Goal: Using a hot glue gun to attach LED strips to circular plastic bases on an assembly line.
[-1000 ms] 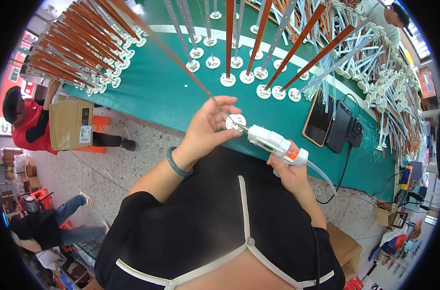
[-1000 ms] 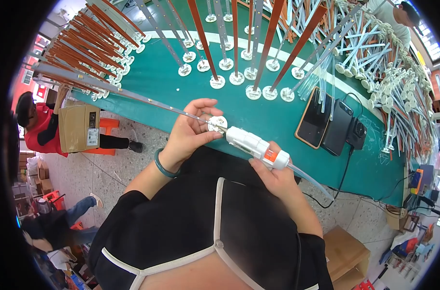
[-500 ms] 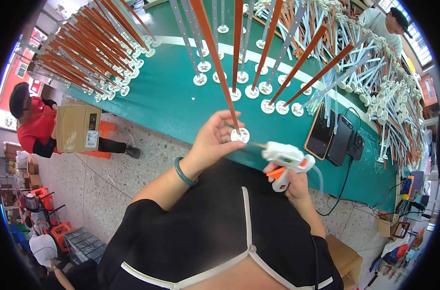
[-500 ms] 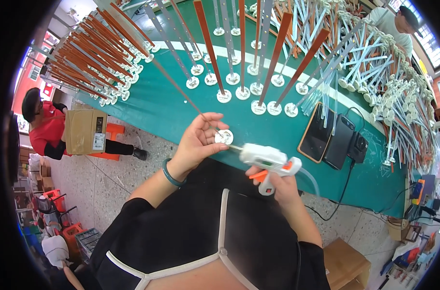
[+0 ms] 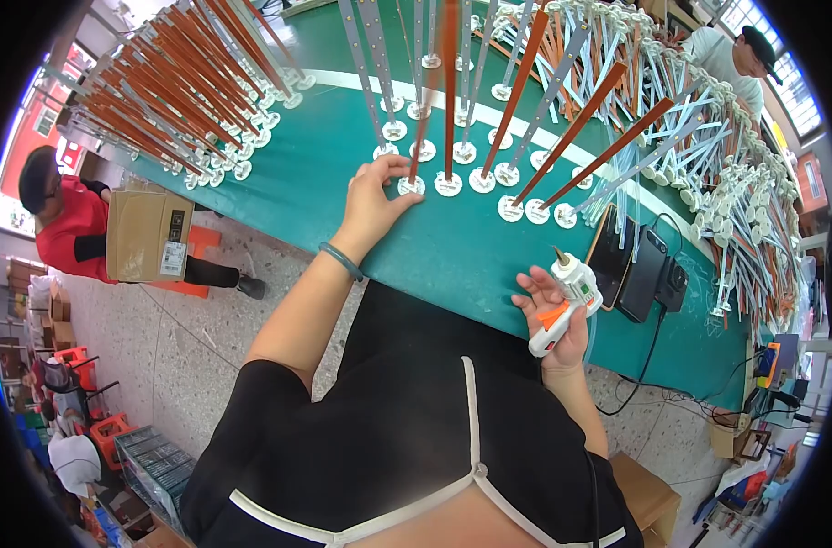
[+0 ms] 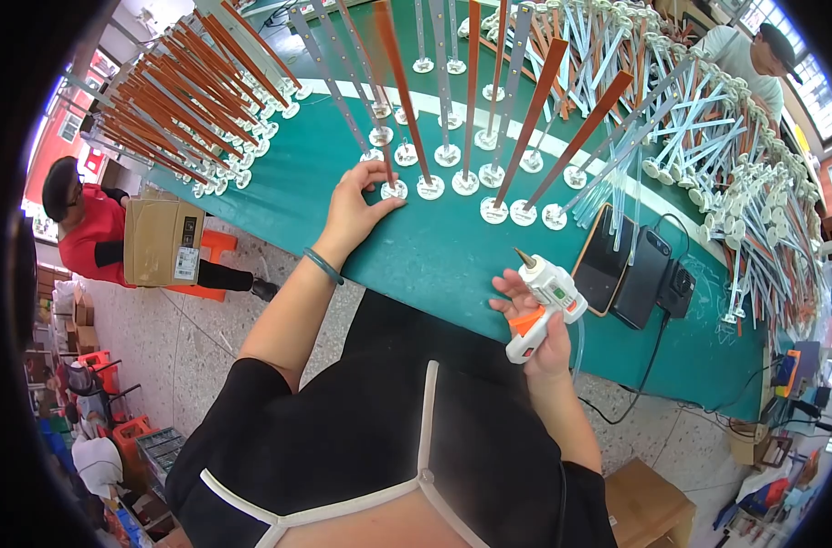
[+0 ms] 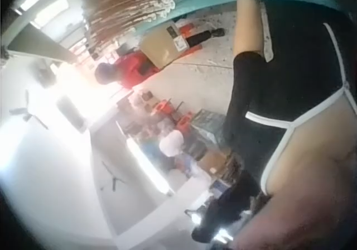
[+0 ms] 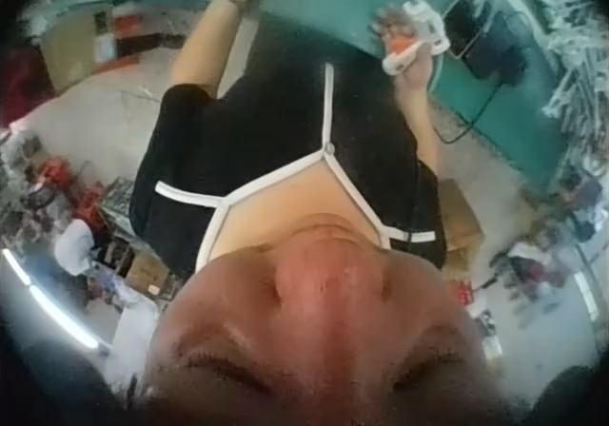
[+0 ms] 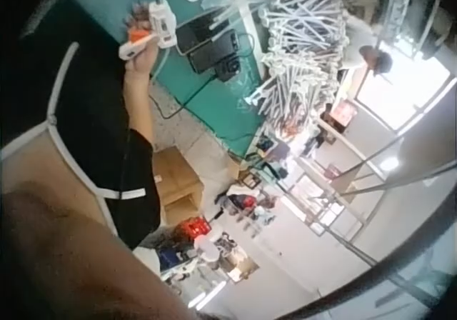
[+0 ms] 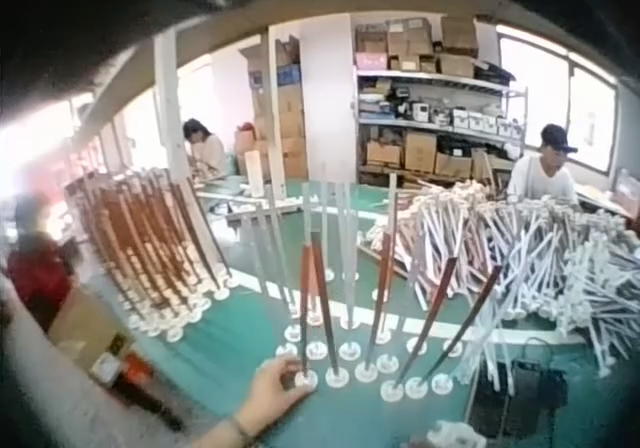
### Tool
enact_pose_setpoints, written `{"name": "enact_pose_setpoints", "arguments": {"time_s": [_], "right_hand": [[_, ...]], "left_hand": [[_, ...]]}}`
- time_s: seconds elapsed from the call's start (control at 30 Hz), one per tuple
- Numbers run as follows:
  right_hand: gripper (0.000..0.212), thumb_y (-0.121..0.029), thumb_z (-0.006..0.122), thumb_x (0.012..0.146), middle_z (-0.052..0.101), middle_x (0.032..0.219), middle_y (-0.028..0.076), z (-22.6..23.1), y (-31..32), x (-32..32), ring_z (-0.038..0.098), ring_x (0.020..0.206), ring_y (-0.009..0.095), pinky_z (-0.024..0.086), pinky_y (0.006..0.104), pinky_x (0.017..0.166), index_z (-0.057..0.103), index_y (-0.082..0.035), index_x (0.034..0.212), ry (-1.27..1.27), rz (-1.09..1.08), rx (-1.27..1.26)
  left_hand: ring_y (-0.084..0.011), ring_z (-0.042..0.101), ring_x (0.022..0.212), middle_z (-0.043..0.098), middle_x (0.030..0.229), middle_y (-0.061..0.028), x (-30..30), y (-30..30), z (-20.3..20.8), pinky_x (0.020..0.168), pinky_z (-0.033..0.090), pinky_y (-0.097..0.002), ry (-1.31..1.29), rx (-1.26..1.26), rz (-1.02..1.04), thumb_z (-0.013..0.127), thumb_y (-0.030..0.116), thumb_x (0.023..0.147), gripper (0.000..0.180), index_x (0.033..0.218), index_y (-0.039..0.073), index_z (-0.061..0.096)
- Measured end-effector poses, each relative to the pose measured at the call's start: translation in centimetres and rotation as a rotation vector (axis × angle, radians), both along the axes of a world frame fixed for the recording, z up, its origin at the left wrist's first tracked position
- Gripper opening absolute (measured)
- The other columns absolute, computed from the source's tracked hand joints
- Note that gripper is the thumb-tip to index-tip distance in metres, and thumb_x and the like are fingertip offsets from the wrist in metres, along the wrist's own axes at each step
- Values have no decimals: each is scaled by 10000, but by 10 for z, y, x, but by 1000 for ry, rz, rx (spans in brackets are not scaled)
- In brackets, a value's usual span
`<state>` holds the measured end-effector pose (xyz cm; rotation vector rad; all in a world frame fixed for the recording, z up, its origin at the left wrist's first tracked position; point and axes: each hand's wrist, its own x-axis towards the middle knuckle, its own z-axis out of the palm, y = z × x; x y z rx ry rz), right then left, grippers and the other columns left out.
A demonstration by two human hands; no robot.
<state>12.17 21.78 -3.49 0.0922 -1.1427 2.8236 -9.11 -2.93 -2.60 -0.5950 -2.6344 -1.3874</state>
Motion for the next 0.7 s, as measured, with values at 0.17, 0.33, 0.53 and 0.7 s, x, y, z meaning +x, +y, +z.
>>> {"name": "enact_pose_setpoints", "arguments": {"time_s": [0.17,0.33,0.53,0.7], "right_hand": [[432,-517,511,910,472,1346,175,-1,0,-2,432,1260,350,399,489,982,535,-92,982,2,12,-8],[425,-515,521,907,493,1324,171,-2,1,-1,446,1250,355,401,489,981,540,-97,982,17,27,25],[431,-508,539,898,527,1270,165,-2,0,2,494,1196,358,404,494,975,550,-93,1014,-6,19,47],[434,-524,533,895,602,1090,121,-10,4,7,582,996,310,427,467,861,564,-111,1025,88,108,44]], "left_hand": [[-177,546,902,687,1022,2,-5,2,5,803,461,-297,-8,-69,-22,804,102,657,530,1137,63,582],[-179,551,849,676,998,-24,0,2,8,766,468,-293,10,-49,4,803,95,660,503,1115,63,591],[-237,578,774,645,953,-90,38,-9,13,710,493,-311,424,-98,59,769,47,673,371,1005,63,605],[-286,595,924,631,969,-98,59,26,33,783,486,-374,506,-159,-284,683,43,760,230,980,76,626]]}}
